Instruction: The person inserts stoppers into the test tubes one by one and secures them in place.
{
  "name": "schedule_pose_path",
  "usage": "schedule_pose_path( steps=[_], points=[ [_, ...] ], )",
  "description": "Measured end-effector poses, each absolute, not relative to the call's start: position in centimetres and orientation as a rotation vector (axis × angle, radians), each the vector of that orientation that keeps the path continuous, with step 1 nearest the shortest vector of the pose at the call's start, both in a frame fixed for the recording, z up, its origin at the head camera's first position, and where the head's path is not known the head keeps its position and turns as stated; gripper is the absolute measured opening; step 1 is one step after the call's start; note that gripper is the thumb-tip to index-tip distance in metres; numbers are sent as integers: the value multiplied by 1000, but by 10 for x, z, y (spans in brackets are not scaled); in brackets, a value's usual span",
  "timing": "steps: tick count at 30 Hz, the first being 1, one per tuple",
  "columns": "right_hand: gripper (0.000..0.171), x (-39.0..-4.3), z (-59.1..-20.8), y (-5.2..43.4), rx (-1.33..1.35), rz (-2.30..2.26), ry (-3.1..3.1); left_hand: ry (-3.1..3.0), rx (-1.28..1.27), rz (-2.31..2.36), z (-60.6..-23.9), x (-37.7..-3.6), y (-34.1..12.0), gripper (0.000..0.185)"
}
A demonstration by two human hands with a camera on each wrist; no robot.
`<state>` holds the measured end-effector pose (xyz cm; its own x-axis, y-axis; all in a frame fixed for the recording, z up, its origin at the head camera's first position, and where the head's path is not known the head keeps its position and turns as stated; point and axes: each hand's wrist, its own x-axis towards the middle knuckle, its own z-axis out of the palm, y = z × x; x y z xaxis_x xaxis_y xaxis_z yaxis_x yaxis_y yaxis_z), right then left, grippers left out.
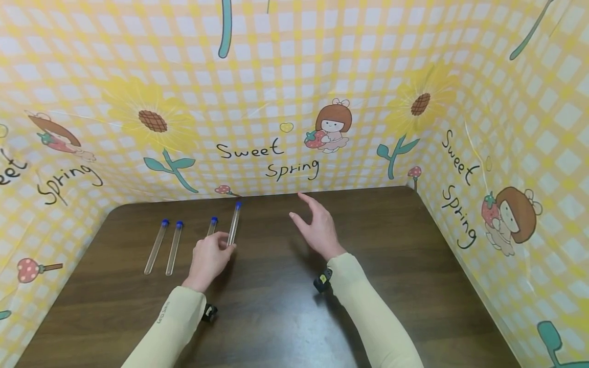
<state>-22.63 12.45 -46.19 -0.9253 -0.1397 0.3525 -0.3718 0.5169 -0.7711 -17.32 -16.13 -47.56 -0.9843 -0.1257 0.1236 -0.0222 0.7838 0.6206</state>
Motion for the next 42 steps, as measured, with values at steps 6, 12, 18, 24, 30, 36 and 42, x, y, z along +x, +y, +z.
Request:
schedule_pose_path(
  steps=[6, 12, 18, 24, 30, 36, 42],
  points=[
    [55, -227, -464, 128, 419, 1352, -2503, -2843, 163, -925, -478, -176, -167, 31],
    [56, -226, -466, 133, 405, 1358, -2513, -2902, 202, -859, -479, -179, -170, 32],
    [56, -226, -468, 137, 382, 1350, -2525, -2954, 197, -789, -483, -181, -169, 30],
    [55, -227, -467, 142, 371, 1321, -2534, -3037, 232, -764, -484, -182, -168, 37],
    [56, -226, -467, 145, 358, 1322, -2558, -3075, 226, -729, -483, -182, -168, 40],
    [56, -226, -467, 147, 356, 1321, -2560, -3075, 204, -704, -483, -183, -169, 34],
    [56, -227, -466, 148, 361, 1312, -2560, -3068, 212, -724, -483, -185, -171, 47]
  ],
)
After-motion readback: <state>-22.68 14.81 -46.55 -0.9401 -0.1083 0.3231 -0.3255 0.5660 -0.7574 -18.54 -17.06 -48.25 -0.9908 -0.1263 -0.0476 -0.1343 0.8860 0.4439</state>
